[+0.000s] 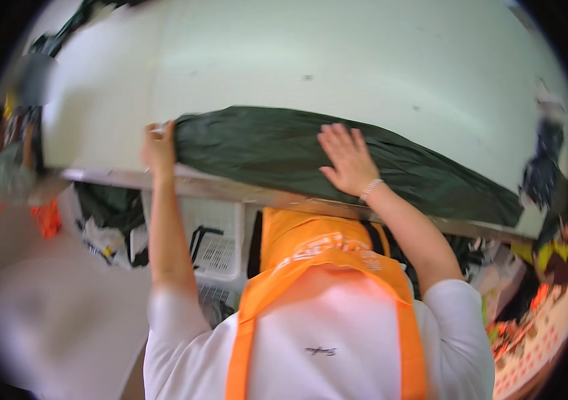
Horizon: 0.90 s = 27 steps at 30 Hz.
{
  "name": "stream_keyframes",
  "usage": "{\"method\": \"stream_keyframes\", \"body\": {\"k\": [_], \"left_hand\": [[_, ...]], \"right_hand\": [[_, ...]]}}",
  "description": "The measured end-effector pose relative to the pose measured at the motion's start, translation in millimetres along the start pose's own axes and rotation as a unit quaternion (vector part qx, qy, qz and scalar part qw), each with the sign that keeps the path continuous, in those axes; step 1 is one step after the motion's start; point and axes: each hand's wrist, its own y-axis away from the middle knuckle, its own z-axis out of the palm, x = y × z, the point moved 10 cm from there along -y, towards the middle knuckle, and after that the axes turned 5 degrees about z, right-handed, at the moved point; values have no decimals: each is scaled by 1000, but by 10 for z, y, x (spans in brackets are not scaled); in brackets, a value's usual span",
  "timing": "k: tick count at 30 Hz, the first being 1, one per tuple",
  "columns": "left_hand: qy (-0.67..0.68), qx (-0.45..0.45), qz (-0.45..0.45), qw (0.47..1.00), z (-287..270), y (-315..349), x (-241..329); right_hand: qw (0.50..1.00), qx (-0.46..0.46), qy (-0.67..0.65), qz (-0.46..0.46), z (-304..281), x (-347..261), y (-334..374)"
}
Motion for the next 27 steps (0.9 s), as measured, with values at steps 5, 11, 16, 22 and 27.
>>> {"method": "stream_keyframes", "body": {"k": [5,11,16,22,27], "left_hand": [[95,-42,439,892,27,1436,2098],[-38,-202,483,851,884,2353,2608],[-54,-161,533,829,916,2064,2377],[-116,-144,555,811,978,1723,2161],[-212,-198,501,815,989,1672,2494]], "right_hand": [[999,32,-20,-8,-47,43,60],[966,178,-113,151,-671,900,824],[889,179,60,417,-871,2931,2602],[801,139,179,554,-968,4924,4387],[832,228,98,496,-976,5371,4570]]}}
